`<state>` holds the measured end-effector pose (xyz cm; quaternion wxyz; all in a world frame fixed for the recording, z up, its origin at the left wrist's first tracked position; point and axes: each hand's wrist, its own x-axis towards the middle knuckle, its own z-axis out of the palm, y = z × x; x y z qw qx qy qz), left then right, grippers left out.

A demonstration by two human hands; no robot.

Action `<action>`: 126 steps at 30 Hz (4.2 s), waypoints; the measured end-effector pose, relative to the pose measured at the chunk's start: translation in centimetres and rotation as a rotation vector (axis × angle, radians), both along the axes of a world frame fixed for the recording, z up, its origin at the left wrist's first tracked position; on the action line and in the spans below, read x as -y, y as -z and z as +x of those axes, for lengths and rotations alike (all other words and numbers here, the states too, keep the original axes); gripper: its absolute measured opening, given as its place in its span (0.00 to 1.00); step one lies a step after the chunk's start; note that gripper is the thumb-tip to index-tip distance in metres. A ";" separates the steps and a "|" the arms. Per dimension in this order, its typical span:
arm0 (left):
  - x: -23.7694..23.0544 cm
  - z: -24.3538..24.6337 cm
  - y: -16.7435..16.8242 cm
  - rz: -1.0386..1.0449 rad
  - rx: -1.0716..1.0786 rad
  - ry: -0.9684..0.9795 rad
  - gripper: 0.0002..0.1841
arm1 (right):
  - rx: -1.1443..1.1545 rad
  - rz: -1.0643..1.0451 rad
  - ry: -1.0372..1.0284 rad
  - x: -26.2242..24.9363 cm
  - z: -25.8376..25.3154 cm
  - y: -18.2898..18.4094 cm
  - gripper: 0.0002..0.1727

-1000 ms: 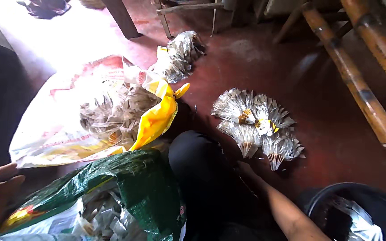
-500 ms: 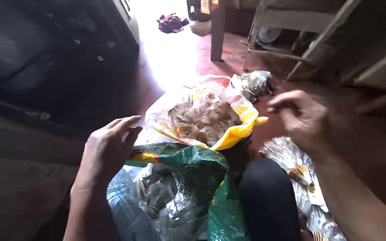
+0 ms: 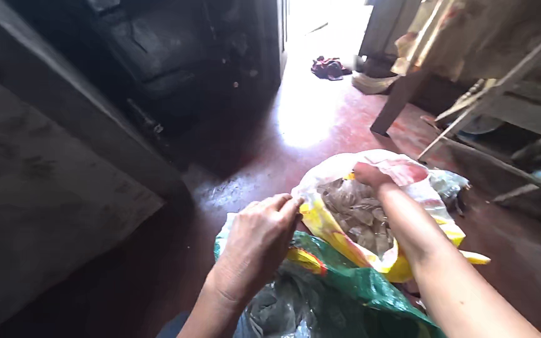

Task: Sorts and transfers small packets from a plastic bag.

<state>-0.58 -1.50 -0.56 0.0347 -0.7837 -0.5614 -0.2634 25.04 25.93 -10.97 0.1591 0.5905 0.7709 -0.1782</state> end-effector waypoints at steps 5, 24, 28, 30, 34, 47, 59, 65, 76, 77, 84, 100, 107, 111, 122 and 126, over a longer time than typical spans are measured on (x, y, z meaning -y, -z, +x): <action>0.4 0.2 0.3 -0.006 -0.020 0.000 0.15 | -0.079 0.109 -0.033 -0.5 -0.8 2.4 0.20; 0.6 0.6 0.2 -0.113 0.002 0.048 0.14 | -0.282 0.028 -0.191 7.6 2.3 -4.5 0.27; 0.8 0.5 0.2 -0.133 0.008 0.070 0.13 | -0.190 0.076 -0.271 10.1 4.1 -6.7 0.30; 0.8 0.3 0.1 -0.145 0.009 0.081 0.13 | -0.189 0.210 -0.309 10.7 5.3 -5.9 0.22; 0.6 -0.3 -0.2 -0.208 0.008 0.133 0.15 | -0.309 0.476 -0.341 13.7 7.1 -7.3 0.15; -1.6 -3.4 3.2 -0.397 0.120 0.175 0.20 | -0.640 1.306 0.978 38.9 15.2 -23.2 0.09; -3.2 -3.8 3.5 -0.515 0.184 0.120 0.24 | -0.161 0.694 0.580 36.5 40.3 -11.3 0.15; -3.4 -3.5 3.0 -0.524 0.135 0.126 0.22 | -0.107 0.845 0.799 38.5 41.9 -2.0 0.19; -2.6 -2.2 2.2 -0.428 0.044 0.128 0.21 | -0.189 -0.058 1.012 44.6 38.2 12.7 0.22; -2.2 -1.7 1.9 -0.380 0.011 0.116 0.21 | -0.179 -0.006 1.003 43.5 38.2 10.9 0.21; -1.4 0.0 1.4 -0.171 -0.051 0.094 0.16 | -0.549 0.742 0.404 31.6 29.1 -5.1 0.17; -0.5 0.0 0.6 0.011 -0.019 0.003 0.17 | 0.251 -0.339 -0.393 15.1 0.2 -2.1 0.67; -0.1 0.2 0.7 0.013 0.002 0.032 0.16 | 0.077 -0.099 -0.658 15.3 3.9 -0.4 0.29; -0.1 0.2 0.6 0.002 0.022 0.053 0.16 | 0.007 -0.095 -0.555 14.7 4.5 -1.9 0.23; -0.3 0.6 0.4 -0.063 0.034 0.068 0.15 | -0.400 0.216 -0.400 15.7 8.7 -11.3 0.16; -0.3 0.9 0.4 -0.098 0.033 0.064 0.14 | -0.696 0.247 -0.182 14.6 11.6 -14.4 0.22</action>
